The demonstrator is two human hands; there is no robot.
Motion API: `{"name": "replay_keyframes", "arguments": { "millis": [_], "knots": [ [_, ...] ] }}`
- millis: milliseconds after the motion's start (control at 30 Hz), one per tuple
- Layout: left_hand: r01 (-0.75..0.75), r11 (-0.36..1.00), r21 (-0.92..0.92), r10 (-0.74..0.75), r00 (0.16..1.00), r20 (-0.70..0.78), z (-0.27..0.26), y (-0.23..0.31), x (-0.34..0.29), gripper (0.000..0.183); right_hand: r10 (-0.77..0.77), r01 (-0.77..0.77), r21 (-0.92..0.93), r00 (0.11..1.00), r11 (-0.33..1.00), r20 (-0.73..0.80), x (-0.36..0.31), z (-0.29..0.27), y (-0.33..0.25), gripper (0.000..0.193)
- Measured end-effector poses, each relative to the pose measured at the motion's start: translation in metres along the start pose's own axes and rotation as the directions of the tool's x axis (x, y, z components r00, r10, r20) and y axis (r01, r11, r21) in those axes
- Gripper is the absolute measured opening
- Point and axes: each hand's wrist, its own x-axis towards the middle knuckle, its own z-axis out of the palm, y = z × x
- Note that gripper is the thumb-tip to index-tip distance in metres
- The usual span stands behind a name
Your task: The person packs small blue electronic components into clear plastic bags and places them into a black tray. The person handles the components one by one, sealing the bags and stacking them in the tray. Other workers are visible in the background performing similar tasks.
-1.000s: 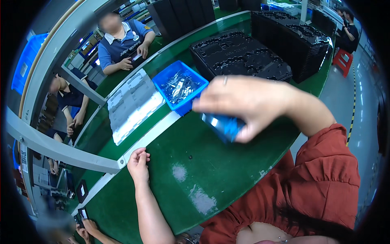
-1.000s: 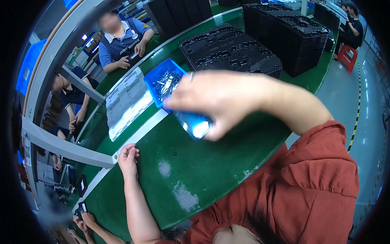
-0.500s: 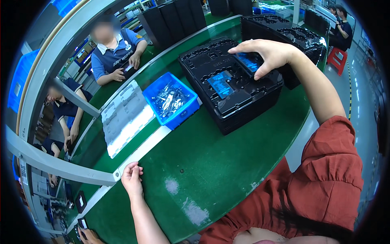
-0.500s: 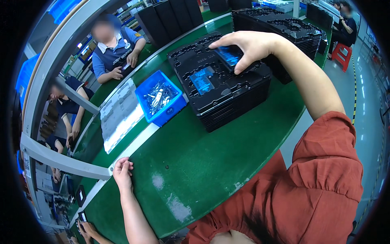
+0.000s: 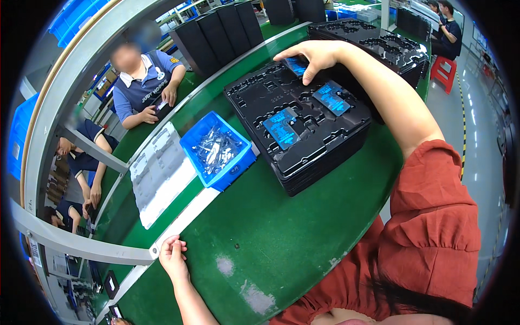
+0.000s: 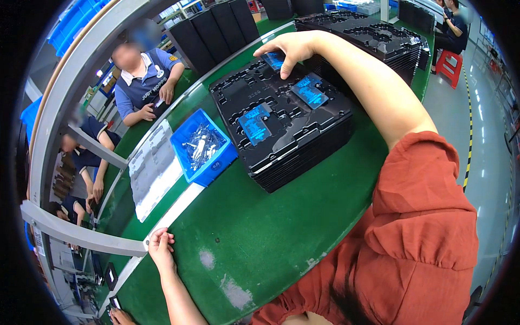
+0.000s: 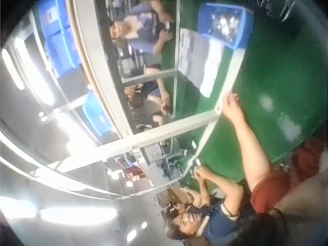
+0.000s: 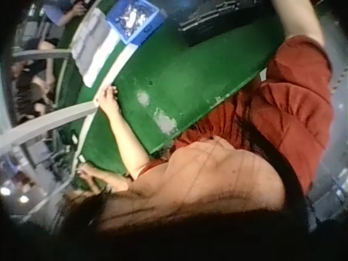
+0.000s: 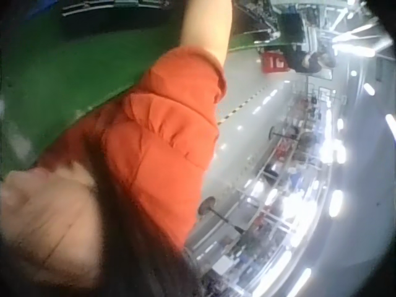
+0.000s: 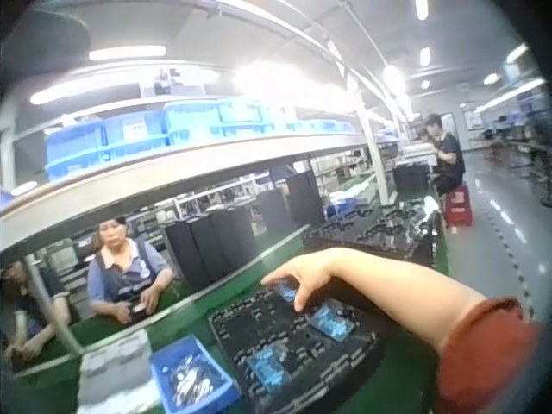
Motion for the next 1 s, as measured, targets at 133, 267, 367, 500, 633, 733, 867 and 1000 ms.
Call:
{"name": "replay_keyframes", "arguments": {
  "millis": [133,267,367,500,633,733,867,1000],
  "knots": [
    [0.009,1.0,-0.015,-0.009,1.0,-0.001,0.001,0.0,0.001,0.012,0.085,-0.086,0.013,0.995,0.996,0.049,0.027,-0.001,0.009,0.093],
    [0.016,0.999,-0.03,-0.017,1.0,-0.022,-0.001,-0.001,0.001,0.012,0.0,0.004,-0.035,0.993,0.999,0.121,0.063,0.012,-0.021,0.091],
    [0.009,0.999,-0.038,-0.009,1.0,-0.011,0.0,-0.001,0.0,0.012,-0.03,0.036,-0.033,0.985,0.999,0.17,0.084,0.028,-0.027,0.085],
    [0.006,0.999,-0.036,-0.006,1.0,-0.018,-0.003,0.0,0.0,0.012,-0.065,0.063,0.033,0.996,0.998,0.061,0.085,0.027,-0.048,0.068],
    [0.001,0.999,-0.05,-0.001,1.0,0.004,0.002,0.001,0.001,0.013,0.231,-0.235,-0.17,0.972,0.957,-0.041,0.056,0.013,-0.011,0.056],
    [0.012,0.999,-0.046,-0.011,1.0,0.007,0.001,0.001,0.001,0.013,0.289,-0.258,-0.418,0.957,0.871,0.012,0.038,0.029,0.001,0.054],
    [-0.003,0.999,-0.048,0.003,1.0,0.013,0.001,0.0,0.002,0.013,0.134,-0.163,-0.122,0.967,0.979,-0.214,0.01,0.036,-0.013,0.046],
    [-0.013,0.998,-0.06,0.015,1.0,0.028,0.0,-0.003,0.003,0.013,0.088,-0.169,-0.24,0.945,0.956,-0.314,-0.034,0.02,-0.019,0.041]
  ]
}}
